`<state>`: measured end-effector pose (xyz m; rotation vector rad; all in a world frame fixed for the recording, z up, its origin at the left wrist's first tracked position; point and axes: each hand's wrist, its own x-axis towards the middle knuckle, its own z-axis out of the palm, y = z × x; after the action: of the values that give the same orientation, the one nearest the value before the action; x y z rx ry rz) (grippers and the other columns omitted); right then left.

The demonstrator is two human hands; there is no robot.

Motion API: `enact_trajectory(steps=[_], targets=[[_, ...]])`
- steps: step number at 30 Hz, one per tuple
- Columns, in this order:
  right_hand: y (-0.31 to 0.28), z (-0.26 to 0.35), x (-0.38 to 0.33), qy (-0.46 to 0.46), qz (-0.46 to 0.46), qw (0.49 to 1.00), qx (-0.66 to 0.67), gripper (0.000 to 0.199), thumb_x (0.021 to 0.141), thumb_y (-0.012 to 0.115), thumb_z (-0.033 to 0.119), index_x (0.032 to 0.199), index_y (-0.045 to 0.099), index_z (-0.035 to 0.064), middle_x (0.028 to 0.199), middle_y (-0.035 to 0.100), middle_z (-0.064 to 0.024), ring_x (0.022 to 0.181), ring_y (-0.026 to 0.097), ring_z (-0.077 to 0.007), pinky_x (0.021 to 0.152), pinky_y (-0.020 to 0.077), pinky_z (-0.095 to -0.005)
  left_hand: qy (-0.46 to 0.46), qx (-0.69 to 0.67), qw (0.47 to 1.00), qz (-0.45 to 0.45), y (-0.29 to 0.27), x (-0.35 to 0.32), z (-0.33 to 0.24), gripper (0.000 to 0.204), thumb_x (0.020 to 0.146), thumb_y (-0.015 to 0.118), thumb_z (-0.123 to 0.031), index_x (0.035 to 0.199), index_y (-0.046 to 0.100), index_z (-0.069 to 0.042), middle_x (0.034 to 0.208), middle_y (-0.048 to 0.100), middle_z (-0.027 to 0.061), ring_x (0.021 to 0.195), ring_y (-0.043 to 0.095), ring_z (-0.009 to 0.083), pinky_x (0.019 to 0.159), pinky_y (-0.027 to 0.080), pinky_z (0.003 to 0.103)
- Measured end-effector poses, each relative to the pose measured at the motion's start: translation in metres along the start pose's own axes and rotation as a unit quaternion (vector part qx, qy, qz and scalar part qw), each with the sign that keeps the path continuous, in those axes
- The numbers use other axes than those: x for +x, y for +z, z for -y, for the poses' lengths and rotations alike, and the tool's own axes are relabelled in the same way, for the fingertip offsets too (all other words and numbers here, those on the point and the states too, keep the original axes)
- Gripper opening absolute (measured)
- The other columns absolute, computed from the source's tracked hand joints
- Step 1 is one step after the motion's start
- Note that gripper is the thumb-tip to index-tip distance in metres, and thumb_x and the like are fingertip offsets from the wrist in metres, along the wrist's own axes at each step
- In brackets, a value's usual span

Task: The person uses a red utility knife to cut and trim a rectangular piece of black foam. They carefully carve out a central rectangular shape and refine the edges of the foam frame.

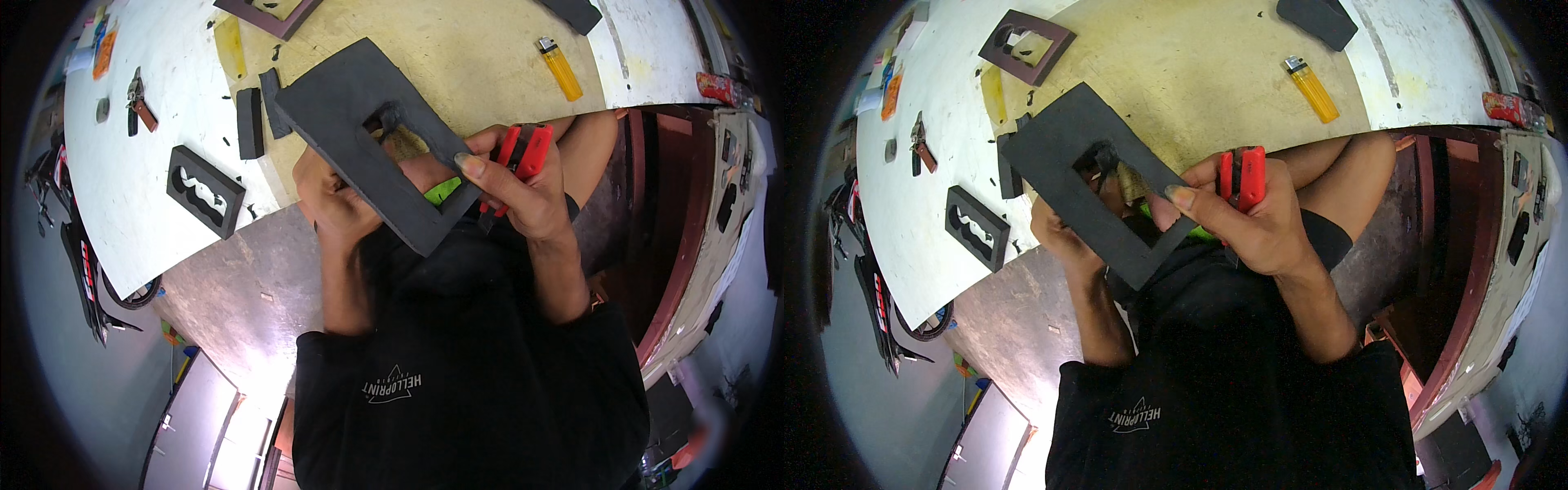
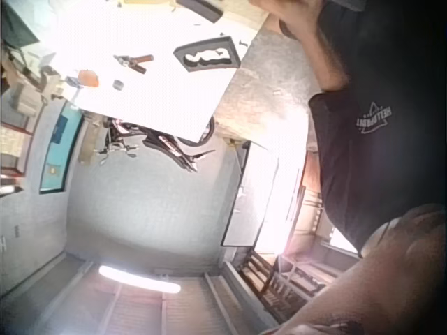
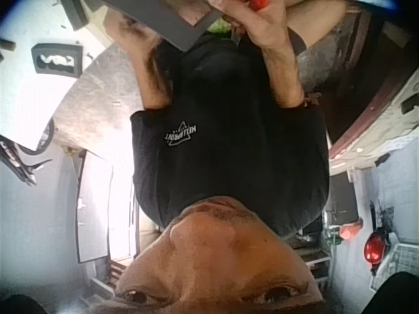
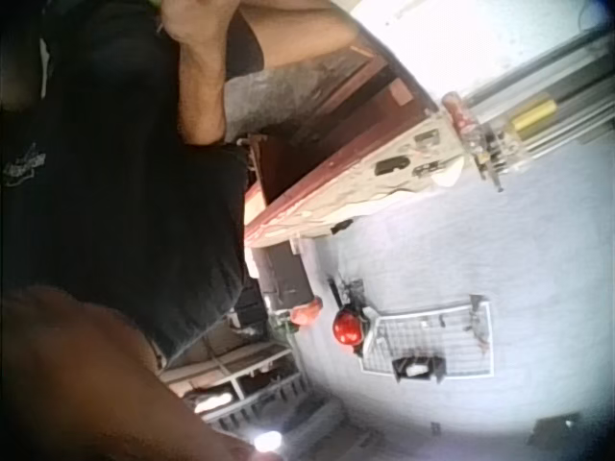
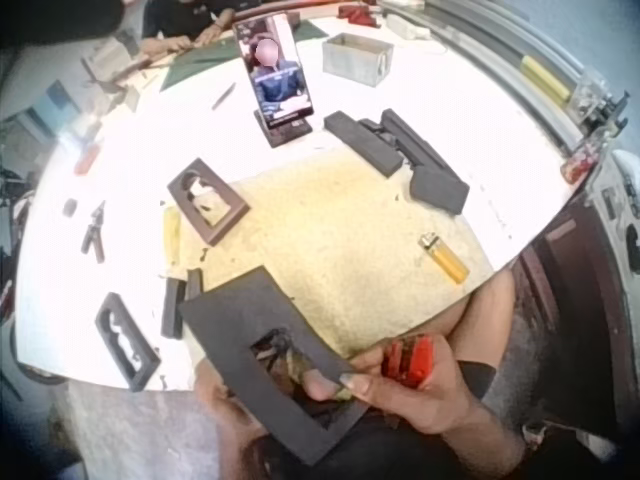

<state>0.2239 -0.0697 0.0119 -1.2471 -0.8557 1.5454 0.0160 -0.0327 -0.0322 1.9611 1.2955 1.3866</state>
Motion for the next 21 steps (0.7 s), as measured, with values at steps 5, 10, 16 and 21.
enact_trajectory(steps=[5,10,16,21], targets=[[-0.004,-0.003,0.0,0.001,0.017,1.0,0.007,0.013,0.089,0.073,0.008,0.089,0.07,-0.0042,0.063,0.06,0.0024,0.055,0.05,-0.0032,0.05,0.0363,-0.0221,0.005,-0.019,1.0,0.014,-0.006,0.005,-0.002,0.019,0.067,0.082,-0.007,0.077,0.066,-0.004,0.073,0.064,0.0086,0.062,0.062,0.0234,0.058,0.045,0.031],[-0.005,-0.003,0.001,0.001,0.021,1.0,0.009,0.012,0.089,0.073,0.008,0.089,0.071,-0.0038,0.063,0.06,0.0024,0.054,0.05,-0.0034,0.049,0.0357,-0.0219,-0.014,-0.008,0.999,0.038,-0.011,0.003,-0.001,0.018,0.067,0.081,-0.01,0.074,0.065,-0.004,0.07,0.064,0.0077,0.061,0.061,0.0248,0.058,0.045,0.031],[-0.009,-0.002,-0.001,0.015,0.027,0.999,0.04,0.013,0.089,0.073,0.008,0.091,0.07,-0.0041,0.063,0.059,0.0008,0.052,0.049,-0.0045,0.047,0.0343,-0.0218,0.011,0.008,0.996,0.084,-0.02,0.004,0.001,0.017,0.066,0.08,-0.01,0.074,0.065,-0.004,0.07,0.063,0.0077,0.066,0.064,0.0267,0.063,0.049,0.032],[-0.031,0.014,-0.002,-0.028,-0.031,0.996,0.074,0.018,0.085,0.076,0.008,0.096,0.069,-0.0047,0.067,0.063,-0.0019,0.049,0.048,-0.0054,0.046,0.0341,-0.0221,-0.034,-0.022,0.979,0.2,-0.027,0.006,-0.002,0.013,0.07,0.077,0.001,0.081,0.07,0.003,0.098,0.069,0.0161,0.095,0.069,0.032,0.082,0.054,0.037]])
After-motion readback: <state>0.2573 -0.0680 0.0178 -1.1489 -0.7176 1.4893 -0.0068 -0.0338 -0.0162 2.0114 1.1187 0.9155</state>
